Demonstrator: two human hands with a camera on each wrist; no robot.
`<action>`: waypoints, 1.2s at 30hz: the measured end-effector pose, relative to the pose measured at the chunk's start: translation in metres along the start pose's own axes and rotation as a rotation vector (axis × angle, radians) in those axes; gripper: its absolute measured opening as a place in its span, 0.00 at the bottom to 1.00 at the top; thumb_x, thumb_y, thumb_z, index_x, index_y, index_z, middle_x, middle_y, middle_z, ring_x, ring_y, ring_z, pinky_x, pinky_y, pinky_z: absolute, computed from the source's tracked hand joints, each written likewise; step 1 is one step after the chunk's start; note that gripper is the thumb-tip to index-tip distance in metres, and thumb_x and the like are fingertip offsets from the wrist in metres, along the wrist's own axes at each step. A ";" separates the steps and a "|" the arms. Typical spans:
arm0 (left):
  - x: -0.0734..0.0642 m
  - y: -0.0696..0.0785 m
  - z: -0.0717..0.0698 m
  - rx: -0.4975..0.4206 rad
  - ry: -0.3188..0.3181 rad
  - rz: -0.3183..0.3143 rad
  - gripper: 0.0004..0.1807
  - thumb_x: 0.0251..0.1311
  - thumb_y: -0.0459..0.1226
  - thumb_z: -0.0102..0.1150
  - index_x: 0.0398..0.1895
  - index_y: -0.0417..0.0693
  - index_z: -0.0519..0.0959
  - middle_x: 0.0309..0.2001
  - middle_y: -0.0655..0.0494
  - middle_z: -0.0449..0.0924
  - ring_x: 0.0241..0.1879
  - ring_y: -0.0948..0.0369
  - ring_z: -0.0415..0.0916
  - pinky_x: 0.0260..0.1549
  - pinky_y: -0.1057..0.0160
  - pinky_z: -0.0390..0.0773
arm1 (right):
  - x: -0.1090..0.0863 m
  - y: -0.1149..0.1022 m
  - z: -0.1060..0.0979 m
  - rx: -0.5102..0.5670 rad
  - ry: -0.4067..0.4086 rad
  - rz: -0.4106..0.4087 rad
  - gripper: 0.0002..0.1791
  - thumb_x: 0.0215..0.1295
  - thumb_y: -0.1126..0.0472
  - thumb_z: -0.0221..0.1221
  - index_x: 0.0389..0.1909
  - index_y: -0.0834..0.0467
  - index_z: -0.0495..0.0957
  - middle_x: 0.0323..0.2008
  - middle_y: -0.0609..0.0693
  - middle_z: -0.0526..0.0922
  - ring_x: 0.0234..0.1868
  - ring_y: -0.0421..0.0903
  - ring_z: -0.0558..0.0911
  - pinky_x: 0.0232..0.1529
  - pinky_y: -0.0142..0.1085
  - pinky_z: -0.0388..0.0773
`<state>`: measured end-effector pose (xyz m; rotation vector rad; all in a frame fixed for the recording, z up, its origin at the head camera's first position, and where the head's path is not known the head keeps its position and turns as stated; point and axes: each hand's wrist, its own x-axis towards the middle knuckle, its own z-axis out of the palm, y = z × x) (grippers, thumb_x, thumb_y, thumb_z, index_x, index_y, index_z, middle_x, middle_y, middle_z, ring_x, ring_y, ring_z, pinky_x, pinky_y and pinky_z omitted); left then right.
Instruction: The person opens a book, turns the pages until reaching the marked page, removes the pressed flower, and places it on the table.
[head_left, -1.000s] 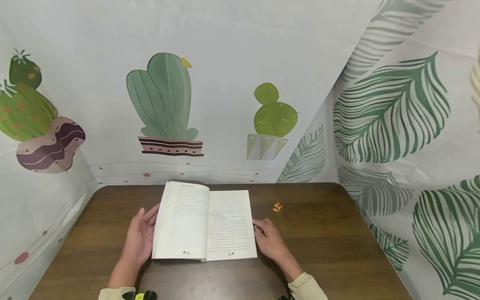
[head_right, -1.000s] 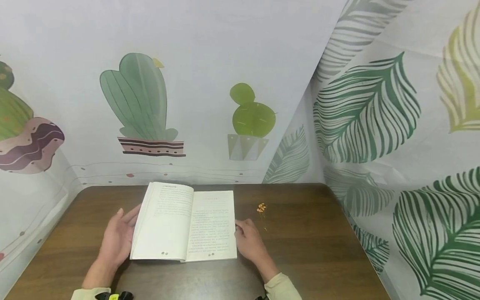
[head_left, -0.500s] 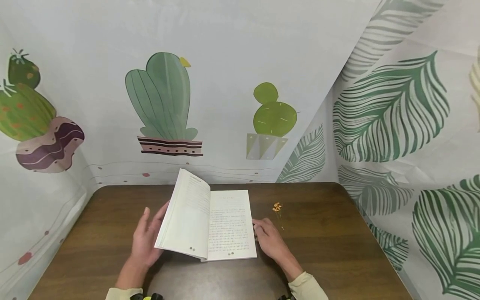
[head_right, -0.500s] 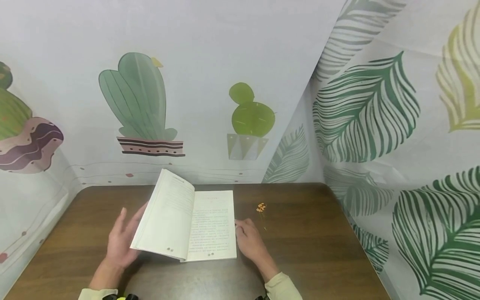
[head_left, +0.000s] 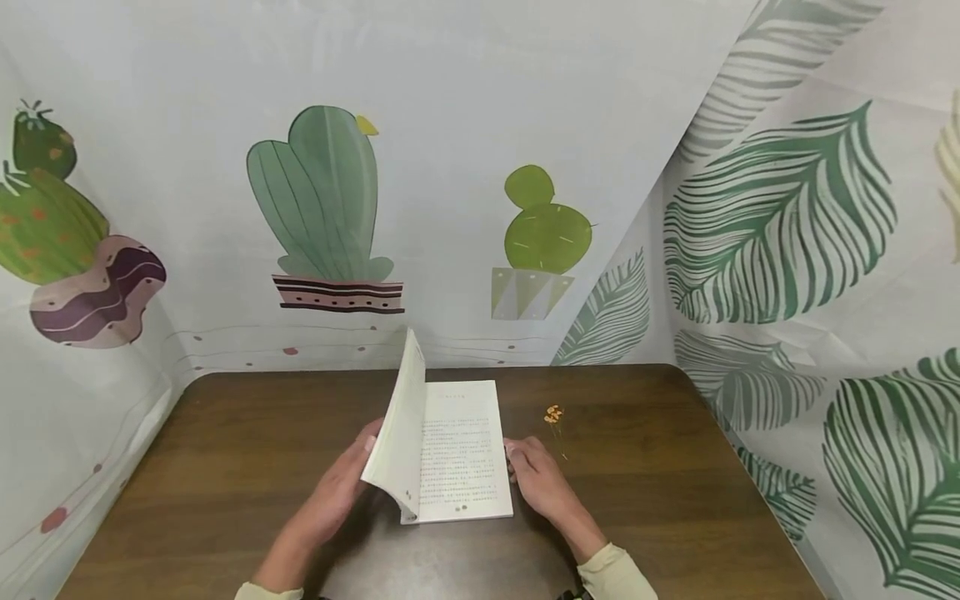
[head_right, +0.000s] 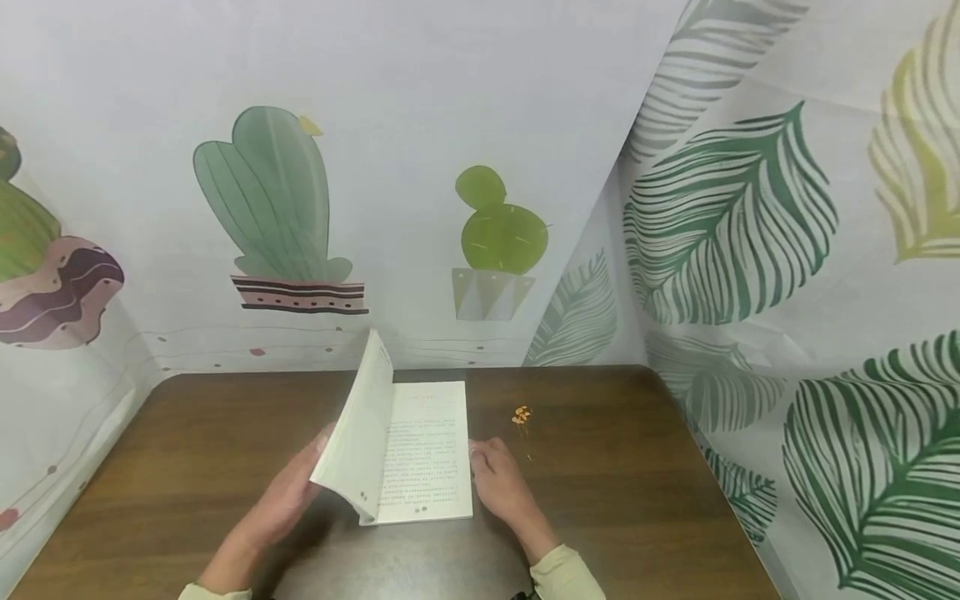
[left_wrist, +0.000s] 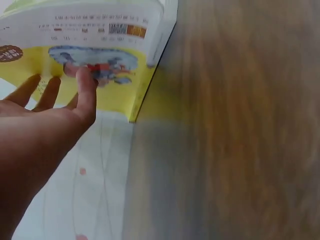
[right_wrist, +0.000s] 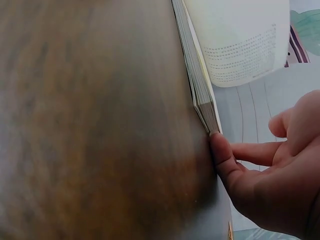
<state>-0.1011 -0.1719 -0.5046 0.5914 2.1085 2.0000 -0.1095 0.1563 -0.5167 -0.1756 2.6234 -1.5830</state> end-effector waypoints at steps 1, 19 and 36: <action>0.002 -0.002 0.003 0.050 0.003 0.034 0.28 0.89 0.42 0.28 0.84 0.43 0.57 0.79 0.39 0.59 0.72 0.69 0.64 0.67 0.75 0.61 | 0.000 0.000 0.000 -0.004 0.000 -0.003 0.21 0.85 0.64 0.46 0.64 0.74 0.77 0.41 0.57 0.75 0.41 0.49 0.77 0.39 0.33 0.81; 0.003 -0.006 0.054 0.756 -0.147 0.015 0.31 0.74 0.48 0.64 0.78 0.58 0.72 0.81 0.57 0.62 0.82 0.45 0.53 0.74 0.33 0.60 | 0.004 0.011 -0.001 -0.071 -0.021 -0.013 0.19 0.81 0.63 0.55 0.62 0.71 0.79 0.43 0.54 0.77 0.42 0.46 0.77 0.41 0.34 0.78; 0.000 -0.010 0.055 0.827 -0.151 -0.015 0.32 0.65 0.41 0.73 0.72 0.58 0.78 0.80 0.56 0.64 0.81 0.40 0.52 0.72 0.29 0.58 | 0.002 0.012 0.001 -0.116 -0.047 -0.083 0.26 0.65 0.79 0.60 0.66 0.76 0.74 0.43 0.57 0.74 0.41 0.46 0.75 0.38 0.29 0.77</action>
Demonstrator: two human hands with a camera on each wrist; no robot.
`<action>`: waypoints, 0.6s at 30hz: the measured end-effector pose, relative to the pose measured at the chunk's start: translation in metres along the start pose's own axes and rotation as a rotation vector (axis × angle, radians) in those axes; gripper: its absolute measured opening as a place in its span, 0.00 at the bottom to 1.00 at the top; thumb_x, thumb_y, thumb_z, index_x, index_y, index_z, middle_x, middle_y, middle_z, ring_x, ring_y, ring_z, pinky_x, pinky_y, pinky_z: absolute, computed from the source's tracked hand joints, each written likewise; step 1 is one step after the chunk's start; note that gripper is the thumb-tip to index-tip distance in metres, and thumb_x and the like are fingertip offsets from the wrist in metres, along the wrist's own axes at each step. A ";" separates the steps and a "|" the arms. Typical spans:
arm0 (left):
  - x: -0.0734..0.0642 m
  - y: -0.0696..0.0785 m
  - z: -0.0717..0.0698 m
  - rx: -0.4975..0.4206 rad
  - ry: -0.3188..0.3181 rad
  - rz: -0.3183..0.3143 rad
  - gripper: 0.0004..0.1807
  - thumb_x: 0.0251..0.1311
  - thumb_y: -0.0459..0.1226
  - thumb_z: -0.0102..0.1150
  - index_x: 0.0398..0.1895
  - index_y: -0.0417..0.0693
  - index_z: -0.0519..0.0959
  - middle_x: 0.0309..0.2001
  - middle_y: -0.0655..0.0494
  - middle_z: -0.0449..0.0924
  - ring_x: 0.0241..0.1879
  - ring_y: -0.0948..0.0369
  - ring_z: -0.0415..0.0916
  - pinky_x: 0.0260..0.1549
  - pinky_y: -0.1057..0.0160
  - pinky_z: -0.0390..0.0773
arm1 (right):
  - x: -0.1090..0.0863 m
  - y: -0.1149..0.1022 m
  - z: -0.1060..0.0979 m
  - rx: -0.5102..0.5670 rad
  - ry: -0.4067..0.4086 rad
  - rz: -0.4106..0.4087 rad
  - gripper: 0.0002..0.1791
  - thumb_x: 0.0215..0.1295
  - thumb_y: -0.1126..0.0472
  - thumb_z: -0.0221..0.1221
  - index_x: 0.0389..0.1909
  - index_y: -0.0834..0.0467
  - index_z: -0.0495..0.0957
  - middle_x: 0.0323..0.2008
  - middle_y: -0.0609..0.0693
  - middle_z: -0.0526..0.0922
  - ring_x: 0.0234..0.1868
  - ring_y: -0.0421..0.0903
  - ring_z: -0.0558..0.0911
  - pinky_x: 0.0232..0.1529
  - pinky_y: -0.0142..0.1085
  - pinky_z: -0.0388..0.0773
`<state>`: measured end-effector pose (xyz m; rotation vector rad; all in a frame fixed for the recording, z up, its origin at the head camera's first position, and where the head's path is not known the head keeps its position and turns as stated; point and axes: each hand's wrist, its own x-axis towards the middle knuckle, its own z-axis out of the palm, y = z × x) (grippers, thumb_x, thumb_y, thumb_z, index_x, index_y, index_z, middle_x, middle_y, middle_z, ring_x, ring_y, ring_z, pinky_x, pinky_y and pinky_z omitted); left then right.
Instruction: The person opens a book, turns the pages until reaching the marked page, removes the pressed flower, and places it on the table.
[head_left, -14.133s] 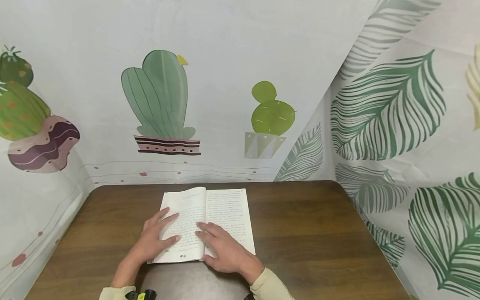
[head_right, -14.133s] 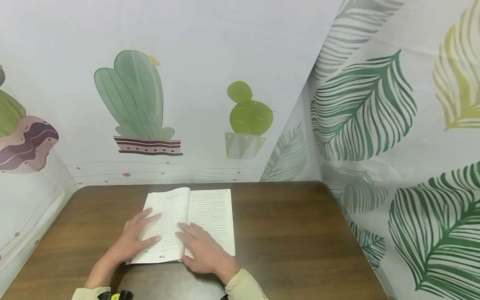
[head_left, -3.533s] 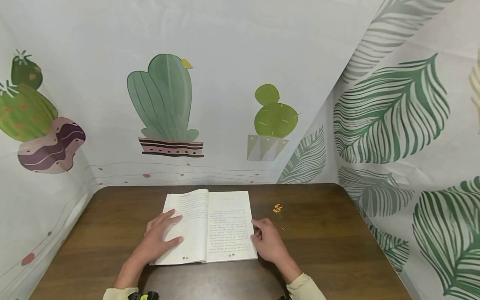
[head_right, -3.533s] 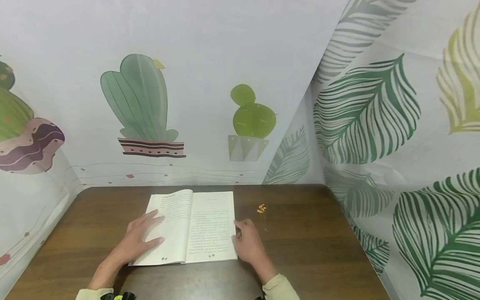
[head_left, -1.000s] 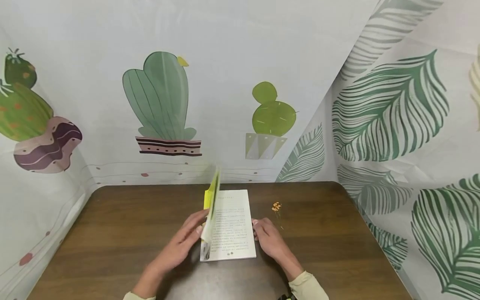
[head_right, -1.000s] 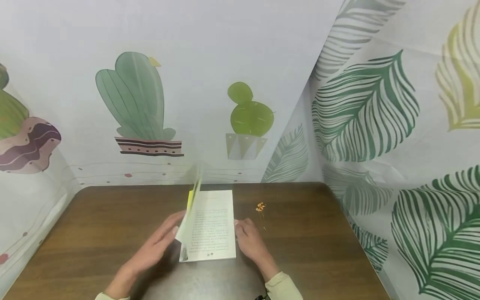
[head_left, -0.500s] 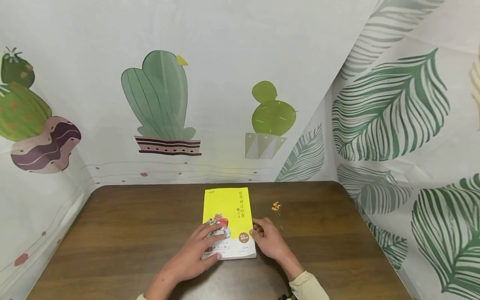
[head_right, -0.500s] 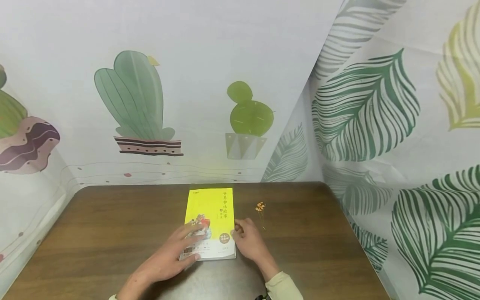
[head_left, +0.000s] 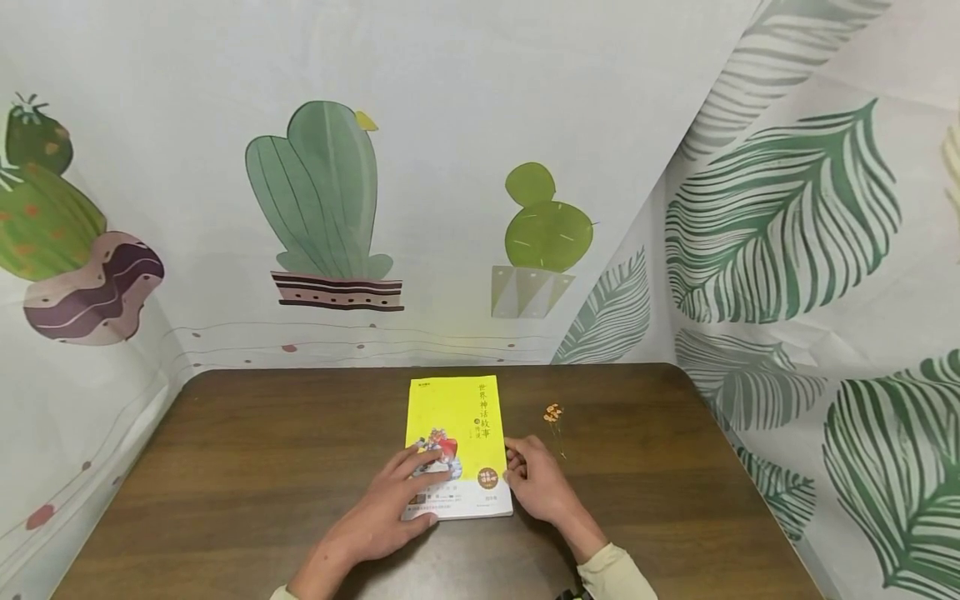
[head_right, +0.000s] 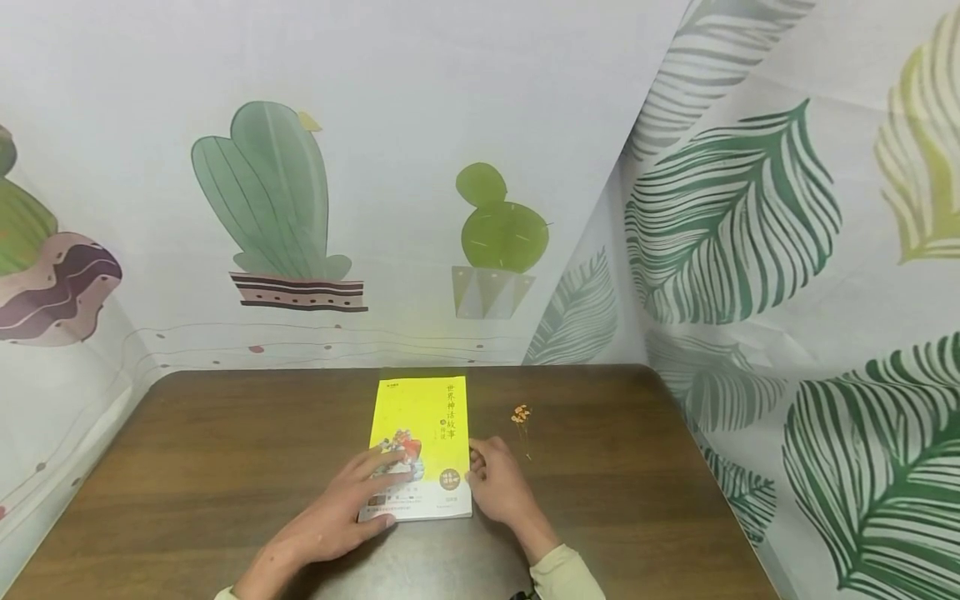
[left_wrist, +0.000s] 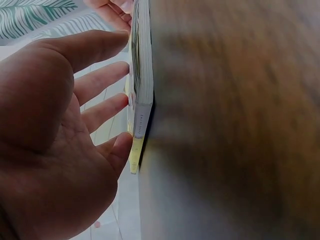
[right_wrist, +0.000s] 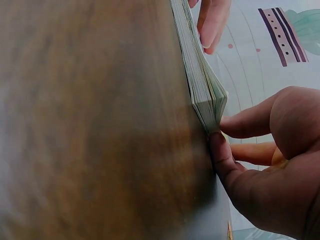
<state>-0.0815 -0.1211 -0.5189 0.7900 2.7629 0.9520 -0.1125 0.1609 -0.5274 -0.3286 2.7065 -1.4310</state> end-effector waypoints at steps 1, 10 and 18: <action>0.000 0.000 0.000 -0.001 -0.002 0.000 0.32 0.65 0.41 0.73 0.72 0.58 0.78 0.80 0.56 0.64 0.81 0.40 0.52 0.72 0.29 0.58 | 0.000 -0.001 0.000 -0.002 0.001 0.000 0.26 0.65 0.80 0.60 0.66 0.76 0.74 0.43 0.56 0.74 0.41 0.46 0.75 0.38 0.29 0.77; -0.001 -0.006 -0.002 -0.009 -0.004 0.004 0.28 0.68 0.40 0.70 0.71 0.57 0.79 0.79 0.56 0.65 0.80 0.44 0.55 0.73 0.35 0.63 | -0.005 -0.005 0.000 -0.032 0.004 -0.018 0.29 0.62 0.81 0.61 0.66 0.76 0.73 0.43 0.57 0.73 0.42 0.48 0.76 0.39 0.30 0.78; -0.005 -0.012 -0.009 -0.029 0.068 -0.036 0.26 0.69 0.38 0.70 0.70 0.55 0.80 0.76 0.61 0.69 0.78 0.52 0.60 0.72 0.40 0.68 | -0.016 -0.008 -0.006 -0.043 -0.015 -0.052 0.31 0.62 0.77 0.65 0.67 0.76 0.73 0.44 0.57 0.76 0.41 0.48 0.78 0.39 0.33 0.81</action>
